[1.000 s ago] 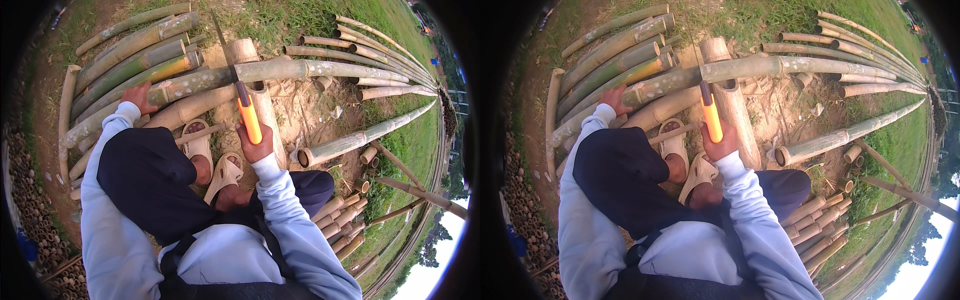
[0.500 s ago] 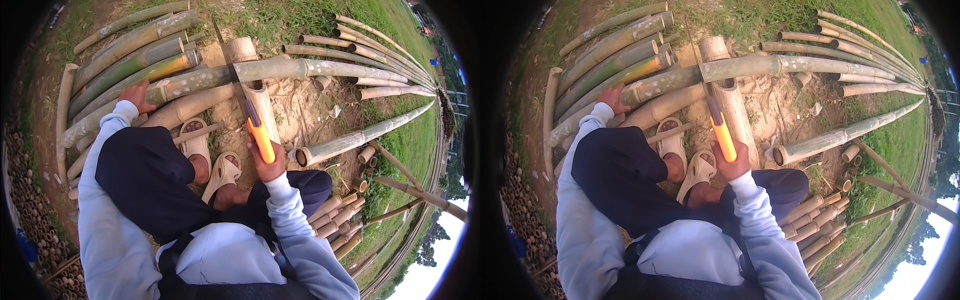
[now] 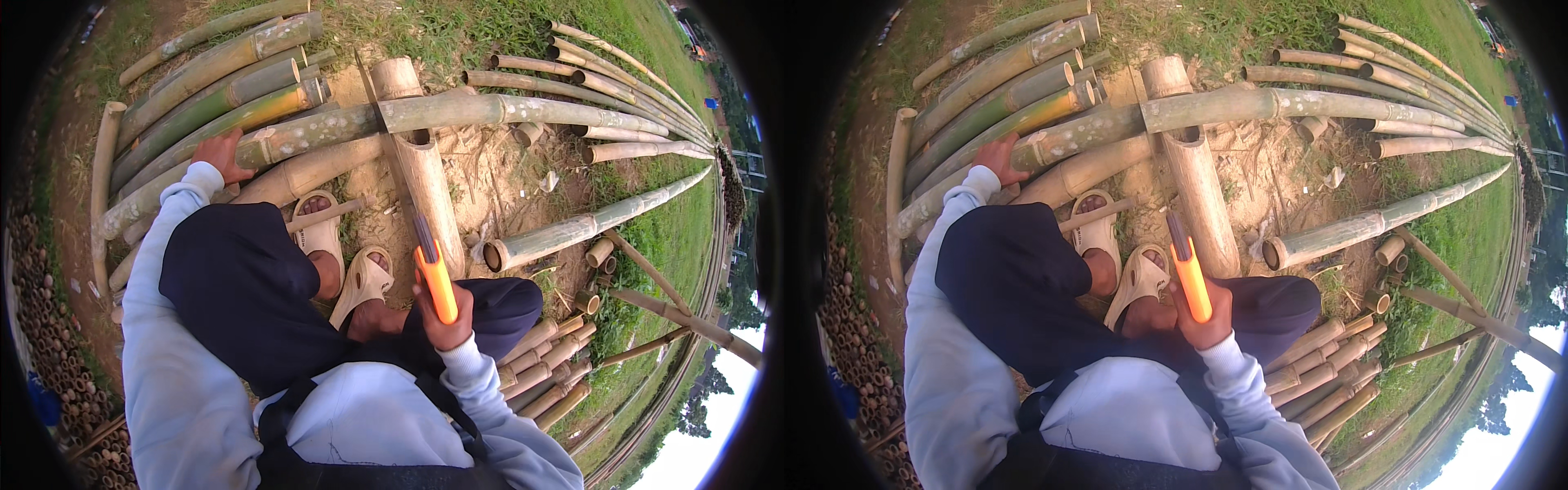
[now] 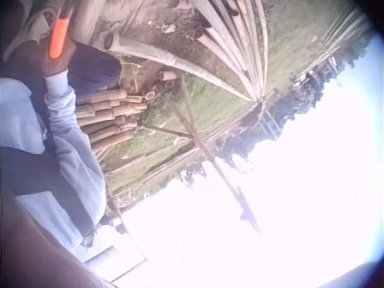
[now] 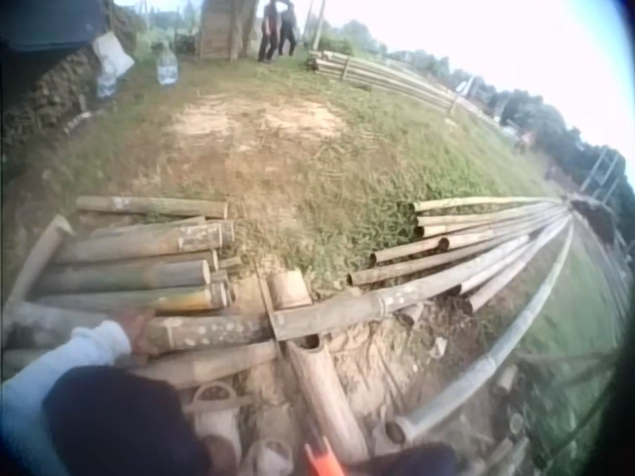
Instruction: The person sits on the ground and uses a hand saw to cut a bamboo pole into shorter sections. They repeatedly position the saw, cut through the bamboo, and move the cut pieces aside.
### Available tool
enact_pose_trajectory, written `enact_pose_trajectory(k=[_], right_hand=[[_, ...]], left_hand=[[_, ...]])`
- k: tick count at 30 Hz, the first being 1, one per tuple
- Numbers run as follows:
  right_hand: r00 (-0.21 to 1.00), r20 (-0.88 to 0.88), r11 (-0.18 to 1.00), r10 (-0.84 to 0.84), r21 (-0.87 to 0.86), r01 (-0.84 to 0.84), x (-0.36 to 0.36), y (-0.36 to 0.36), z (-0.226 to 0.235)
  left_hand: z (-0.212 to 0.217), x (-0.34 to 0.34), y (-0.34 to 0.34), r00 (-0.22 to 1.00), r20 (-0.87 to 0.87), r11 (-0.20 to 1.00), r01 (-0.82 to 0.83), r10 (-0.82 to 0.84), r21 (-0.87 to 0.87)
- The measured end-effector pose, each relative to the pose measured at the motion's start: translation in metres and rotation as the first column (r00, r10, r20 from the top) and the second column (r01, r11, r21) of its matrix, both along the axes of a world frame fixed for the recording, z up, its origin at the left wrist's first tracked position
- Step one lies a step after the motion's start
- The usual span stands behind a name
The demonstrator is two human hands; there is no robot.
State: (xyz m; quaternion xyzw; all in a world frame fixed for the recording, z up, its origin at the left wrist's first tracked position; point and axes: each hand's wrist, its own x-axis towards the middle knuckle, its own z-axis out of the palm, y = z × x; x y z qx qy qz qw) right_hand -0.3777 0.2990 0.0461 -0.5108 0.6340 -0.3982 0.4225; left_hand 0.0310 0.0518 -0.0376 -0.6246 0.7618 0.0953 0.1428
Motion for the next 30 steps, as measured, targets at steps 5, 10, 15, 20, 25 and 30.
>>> enact_pose_trajectory(k=[5, 10, 15, 20, 25, 30], right_hand=[[0.998, 0.062, 0.994, 0.022, -0.105, -0.015, 0.019, -0.097, -0.053], [0.999, 0.012, 0.998, 0.045, 0.034, -0.046, -0.015, 0.032, 0.002], [0.998, -0.050, 0.999, 0.034, 0.005, -0.034, -0.014, 0.045, 0.025], [0.999, 0.040, 0.998, 0.037, -0.059, -0.035, 0.017, -0.117, -0.040], [0.999, 0.016, 0.999, 0.051, 0.006, -0.051, 0.005, -0.022, -0.012], [0.997, -0.051, 0.978, 0.064, 0.201, -0.052, -0.025, 0.065, 0.043]], left_hand=[[0.007, -0.008, -0.011, 1.000, -0.023, 1.000, -0.004, 0.004, -0.011], [0.000, 0.006, -0.004, 0.999, -0.044, 1.000, -0.008, 0.008, -0.016], [0.005, -0.001, 0.004, 0.999, -0.022, 0.999, -0.023, 0.023, 0.039], [0.008, -0.009, -0.013, 0.999, -0.031, 0.999, 0.030, -0.031, -0.039], [0.005, 0.010, 0.001, 0.999, -0.022, 0.999, -0.034, 0.033, -0.032], [0.001, -0.002, 0.007, 0.999, -0.036, 1.000, 0.003, -0.004, -0.024]])
